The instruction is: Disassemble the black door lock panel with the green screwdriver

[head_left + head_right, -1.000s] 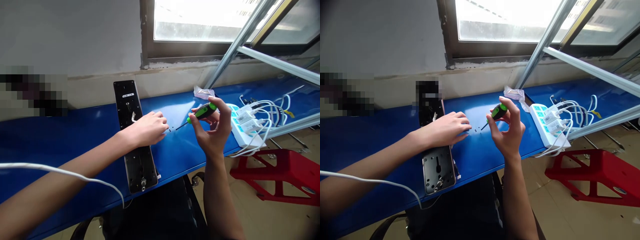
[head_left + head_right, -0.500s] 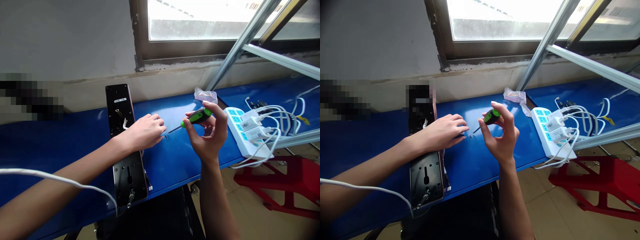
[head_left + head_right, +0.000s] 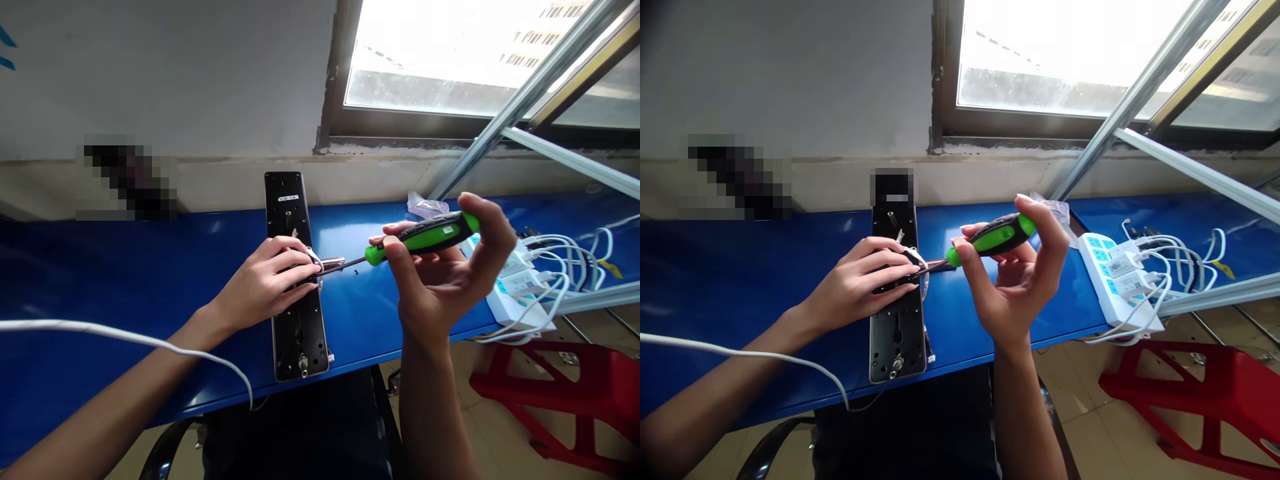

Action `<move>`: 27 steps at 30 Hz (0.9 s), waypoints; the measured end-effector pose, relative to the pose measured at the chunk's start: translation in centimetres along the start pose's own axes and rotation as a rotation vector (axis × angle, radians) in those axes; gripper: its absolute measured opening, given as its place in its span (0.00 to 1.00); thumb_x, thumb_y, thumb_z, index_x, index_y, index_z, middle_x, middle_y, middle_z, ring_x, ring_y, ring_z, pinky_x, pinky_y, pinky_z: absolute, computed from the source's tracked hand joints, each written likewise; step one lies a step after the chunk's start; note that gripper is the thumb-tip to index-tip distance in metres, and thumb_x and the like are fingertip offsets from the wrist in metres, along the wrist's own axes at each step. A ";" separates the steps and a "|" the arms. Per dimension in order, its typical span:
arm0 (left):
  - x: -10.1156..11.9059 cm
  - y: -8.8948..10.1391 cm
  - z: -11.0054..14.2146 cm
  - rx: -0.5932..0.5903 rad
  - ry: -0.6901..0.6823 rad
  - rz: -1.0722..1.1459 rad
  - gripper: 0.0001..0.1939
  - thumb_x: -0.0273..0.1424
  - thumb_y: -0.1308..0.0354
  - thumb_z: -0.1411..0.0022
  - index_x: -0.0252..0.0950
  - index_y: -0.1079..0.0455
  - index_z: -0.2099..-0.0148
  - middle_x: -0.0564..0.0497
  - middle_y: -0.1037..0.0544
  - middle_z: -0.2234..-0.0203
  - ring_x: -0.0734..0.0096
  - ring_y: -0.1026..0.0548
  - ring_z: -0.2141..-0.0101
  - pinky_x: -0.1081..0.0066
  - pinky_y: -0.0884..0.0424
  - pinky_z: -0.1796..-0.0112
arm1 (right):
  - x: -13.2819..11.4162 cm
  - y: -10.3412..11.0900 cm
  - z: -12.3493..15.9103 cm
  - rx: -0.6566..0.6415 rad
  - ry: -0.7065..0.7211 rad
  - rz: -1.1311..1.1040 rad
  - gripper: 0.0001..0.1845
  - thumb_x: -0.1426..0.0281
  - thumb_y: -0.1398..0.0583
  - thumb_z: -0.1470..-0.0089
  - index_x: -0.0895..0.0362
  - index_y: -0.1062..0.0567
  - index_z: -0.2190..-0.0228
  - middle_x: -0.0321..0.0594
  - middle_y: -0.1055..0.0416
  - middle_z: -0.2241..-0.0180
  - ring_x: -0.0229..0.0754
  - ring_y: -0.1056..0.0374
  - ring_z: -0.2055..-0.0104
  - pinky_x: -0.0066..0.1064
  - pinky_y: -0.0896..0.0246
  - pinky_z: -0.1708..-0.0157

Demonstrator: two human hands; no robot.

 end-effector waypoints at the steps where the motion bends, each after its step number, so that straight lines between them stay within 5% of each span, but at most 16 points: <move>1: -0.2 0.1 0.7 0.017 0.005 0.012 0.12 0.28 0.35 0.32 0.35 0.24 0.47 0.46 0.17 0.55 0.55 0.26 0.46 0.55 0.23 0.49 | -0.1 -0.5 0.3 -0.020 -0.016 0.016 0.30 0.75 0.33 0.45 0.44 0.32 0.43 0.40 0.36 0.42 0.41 0.20 0.62 0.41 0.15 0.61; 10: -0.7 1.6 3.4 0.121 -0.003 -0.005 0.08 0.27 0.35 0.33 0.36 0.23 0.51 0.46 0.17 0.61 0.59 0.23 0.53 0.59 0.21 0.55 | -1.7 -2.8 1.2 -0.045 -0.072 0.084 0.28 0.72 0.33 0.43 0.41 0.33 0.44 0.39 0.35 0.45 0.44 0.20 0.61 0.45 0.15 0.60; 27: -1.6 1.9 4.7 0.201 0.096 0.064 0.04 0.29 0.32 0.34 0.37 0.21 0.57 0.49 0.17 0.66 0.63 0.24 0.58 0.62 0.22 0.59 | -1.8 -2.7 1.8 0.068 -0.079 0.057 0.28 0.74 0.32 0.48 0.41 0.28 0.48 0.38 0.39 0.44 0.42 0.21 0.66 0.45 0.15 0.63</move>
Point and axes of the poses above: each hand's wrist, its own z-axis away from the middle knuckle, its own y-axis out of the back of the hand, x = y × z, the point moved 9 cm from there along -z, towards the middle knuckle
